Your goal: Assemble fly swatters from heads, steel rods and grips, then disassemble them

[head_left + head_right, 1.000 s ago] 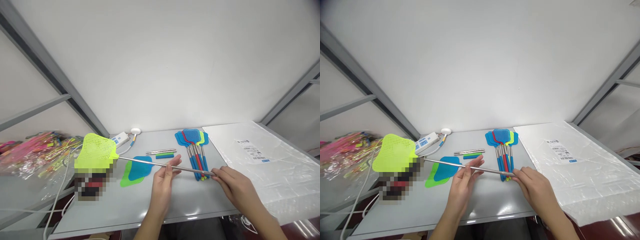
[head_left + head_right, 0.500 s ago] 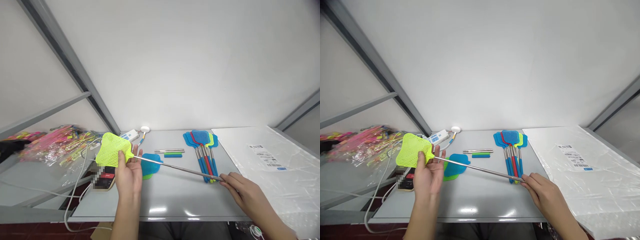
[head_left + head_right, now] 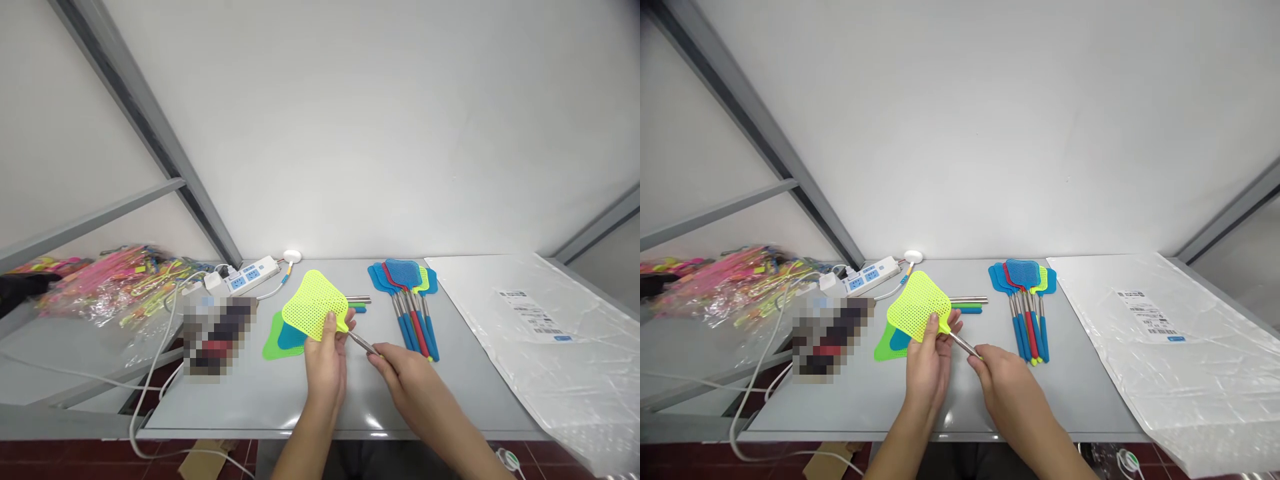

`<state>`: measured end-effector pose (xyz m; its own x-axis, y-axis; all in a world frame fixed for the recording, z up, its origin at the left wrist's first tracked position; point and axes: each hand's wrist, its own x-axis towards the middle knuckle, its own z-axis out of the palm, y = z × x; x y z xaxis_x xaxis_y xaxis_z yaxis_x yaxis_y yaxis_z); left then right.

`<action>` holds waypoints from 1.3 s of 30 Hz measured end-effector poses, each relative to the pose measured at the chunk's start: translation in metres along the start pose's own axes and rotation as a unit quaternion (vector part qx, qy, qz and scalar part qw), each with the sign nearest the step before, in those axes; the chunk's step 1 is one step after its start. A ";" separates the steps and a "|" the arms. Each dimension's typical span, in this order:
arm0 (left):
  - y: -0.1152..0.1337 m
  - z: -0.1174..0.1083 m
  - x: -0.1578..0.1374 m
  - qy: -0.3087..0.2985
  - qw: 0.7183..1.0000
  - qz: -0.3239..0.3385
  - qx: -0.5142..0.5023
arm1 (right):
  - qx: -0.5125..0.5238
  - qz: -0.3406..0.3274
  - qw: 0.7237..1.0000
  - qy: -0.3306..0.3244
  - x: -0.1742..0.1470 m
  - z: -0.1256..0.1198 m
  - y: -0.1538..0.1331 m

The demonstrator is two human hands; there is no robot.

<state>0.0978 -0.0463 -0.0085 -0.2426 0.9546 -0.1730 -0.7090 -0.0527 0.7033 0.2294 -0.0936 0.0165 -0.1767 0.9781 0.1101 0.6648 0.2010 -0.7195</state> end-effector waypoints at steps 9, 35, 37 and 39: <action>-0.012 0.002 0.019 -0.113 0.979 -0.163 -0.047 | 0.328 0.170 0.928 -0.056 -0.003 -0.007 0.014; -0.020 -0.017 0.015 -0.079 0.970 -0.001 0.229 | -0.164 0.266 0.946 0.090 0.058 -0.053 0.113; -0.020 -0.018 0.015 -0.074 0.972 0.012 0.223 | -0.159 0.264 0.947 0.092 0.056 -0.054 0.114; -0.020 -0.018 0.015 -0.073 0.972 0.027 0.220 | -0.157 0.263 0.947 0.093 0.054 -0.053 0.116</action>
<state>0.0960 -0.0363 -0.0377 -0.1520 0.9871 -0.0504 -0.3372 -0.0038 0.9414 0.3352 -0.0144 -0.0244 0.3509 0.9340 -0.0670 0.8134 -0.3394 -0.4724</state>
